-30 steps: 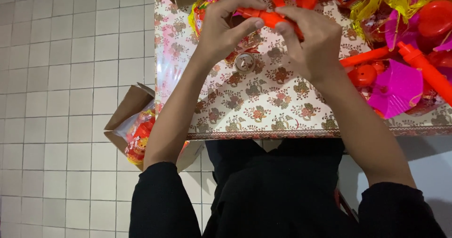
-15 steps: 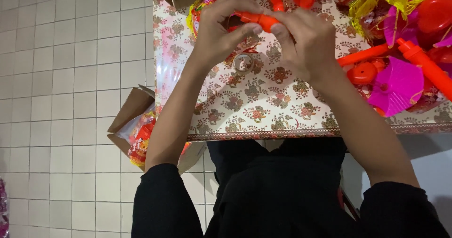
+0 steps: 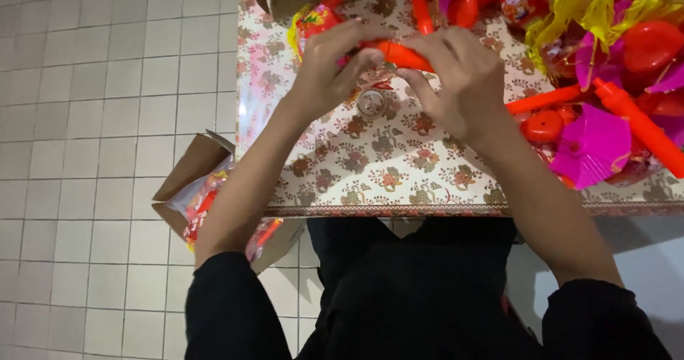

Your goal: Assembling small decorative toy lanterns by gluing plastic handles to the main bodies.

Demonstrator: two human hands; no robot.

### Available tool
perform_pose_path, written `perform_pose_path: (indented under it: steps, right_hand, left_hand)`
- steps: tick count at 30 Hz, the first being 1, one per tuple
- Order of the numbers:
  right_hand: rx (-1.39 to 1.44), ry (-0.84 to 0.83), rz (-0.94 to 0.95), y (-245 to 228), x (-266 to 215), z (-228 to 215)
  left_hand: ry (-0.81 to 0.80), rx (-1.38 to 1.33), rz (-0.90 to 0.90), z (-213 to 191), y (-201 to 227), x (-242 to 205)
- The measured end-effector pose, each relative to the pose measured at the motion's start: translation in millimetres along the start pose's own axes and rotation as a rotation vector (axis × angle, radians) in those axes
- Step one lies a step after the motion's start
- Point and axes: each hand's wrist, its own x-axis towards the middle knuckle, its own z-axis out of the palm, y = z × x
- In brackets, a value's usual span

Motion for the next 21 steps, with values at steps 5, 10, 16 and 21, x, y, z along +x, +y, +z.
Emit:
perform_pose_path:
  steps: [5, 10, 16, 21]
  right_hand:
    - [-0.011, 0.004, 0.015, -12.0, -1.6, 4.4]
    - [0.515, -0.191, 0.300, -25.3, -1.7, -2.6]
    - [0.483, 0.043, 0.245, -12.2, -21.6, 33.6]
    - [0.330, -0.054, 0.245, -23.3, -20.2, 25.3]
  left_hand:
    - [0.093, -0.048, -0.016, 4.1, 10.6, -17.2]
    - [0.010, -0.076, 0.012, 6.0, 18.0, -21.8]
    - [0.186, -0.127, -0.073, 18.0, 3.2, -33.2]
    - [0.138, -0.149, -0.107, 13.7, 6.7, -29.4]
